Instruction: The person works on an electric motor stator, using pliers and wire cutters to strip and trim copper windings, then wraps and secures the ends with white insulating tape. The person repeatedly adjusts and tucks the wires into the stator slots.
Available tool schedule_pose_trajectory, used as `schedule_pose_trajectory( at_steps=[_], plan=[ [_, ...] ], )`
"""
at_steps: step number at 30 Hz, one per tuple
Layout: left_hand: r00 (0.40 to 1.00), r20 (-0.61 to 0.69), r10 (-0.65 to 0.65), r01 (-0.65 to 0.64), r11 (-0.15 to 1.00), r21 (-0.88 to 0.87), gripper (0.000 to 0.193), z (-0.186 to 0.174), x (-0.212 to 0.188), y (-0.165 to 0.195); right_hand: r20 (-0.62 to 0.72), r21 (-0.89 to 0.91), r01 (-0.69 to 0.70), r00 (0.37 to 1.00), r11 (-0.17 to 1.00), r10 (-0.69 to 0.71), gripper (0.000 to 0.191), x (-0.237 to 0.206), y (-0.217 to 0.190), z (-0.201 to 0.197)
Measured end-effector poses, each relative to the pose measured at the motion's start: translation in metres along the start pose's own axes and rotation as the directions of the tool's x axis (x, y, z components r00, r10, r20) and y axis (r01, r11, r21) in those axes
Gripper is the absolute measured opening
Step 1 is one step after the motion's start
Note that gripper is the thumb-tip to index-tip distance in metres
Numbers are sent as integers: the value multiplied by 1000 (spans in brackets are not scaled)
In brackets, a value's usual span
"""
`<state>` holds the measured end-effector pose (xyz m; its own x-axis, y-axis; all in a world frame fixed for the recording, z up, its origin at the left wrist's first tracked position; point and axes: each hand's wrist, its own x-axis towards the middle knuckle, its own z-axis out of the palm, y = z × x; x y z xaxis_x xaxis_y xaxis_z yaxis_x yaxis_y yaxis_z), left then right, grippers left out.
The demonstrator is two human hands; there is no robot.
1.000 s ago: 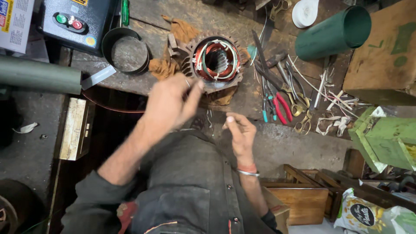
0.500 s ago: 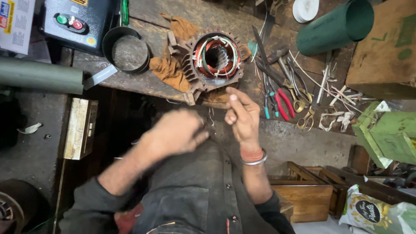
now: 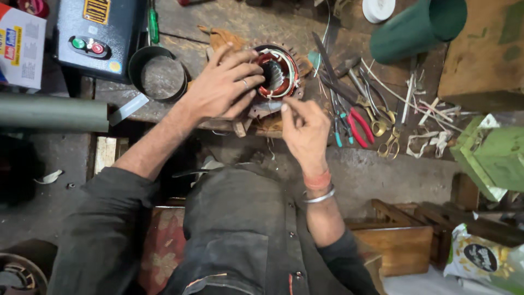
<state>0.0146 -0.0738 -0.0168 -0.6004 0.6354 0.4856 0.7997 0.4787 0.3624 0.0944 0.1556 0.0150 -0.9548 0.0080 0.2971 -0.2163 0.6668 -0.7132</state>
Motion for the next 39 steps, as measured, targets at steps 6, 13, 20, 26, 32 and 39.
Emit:
schedule_pose_trajectory(
  at_steps=[6, 13, 20, 26, 32, 39],
  plan=[
    [1000, -17, 8, -9, 998, -65, 38, 4, -4, -7, 11, -5, -17, 1000, 1000, 17, 13, 2, 8, 2],
    [999, 23, 46, -45, 998, -39, 39, 2, -6, -13, 81, 198, -142, 988, 970, 128, 14, -10, 15, 19],
    [997, 20, 70, -71, 997, 36, 43, 6, -3, -9, 59, 268, -179, 984, 947, 169, 18, -20, 19, 29],
    [982, 151, 116, -127, 990, 64, 56, -2, -5, -7, 97, 512, -311, 947, 800, 306, 22, -24, 28, 38],
    [974, 140, 177, -182, 983, 24, 49, -12, 1, -7, 291, 739, -447, 887, 505, 359, 26, -18, 27, 42],
    [983, 155, 94, -115, 984, 135, 54, -6, 14, 8, 285, 783, -399, 912, 478, 295, 28, -20, 29, 35]
  ],
)
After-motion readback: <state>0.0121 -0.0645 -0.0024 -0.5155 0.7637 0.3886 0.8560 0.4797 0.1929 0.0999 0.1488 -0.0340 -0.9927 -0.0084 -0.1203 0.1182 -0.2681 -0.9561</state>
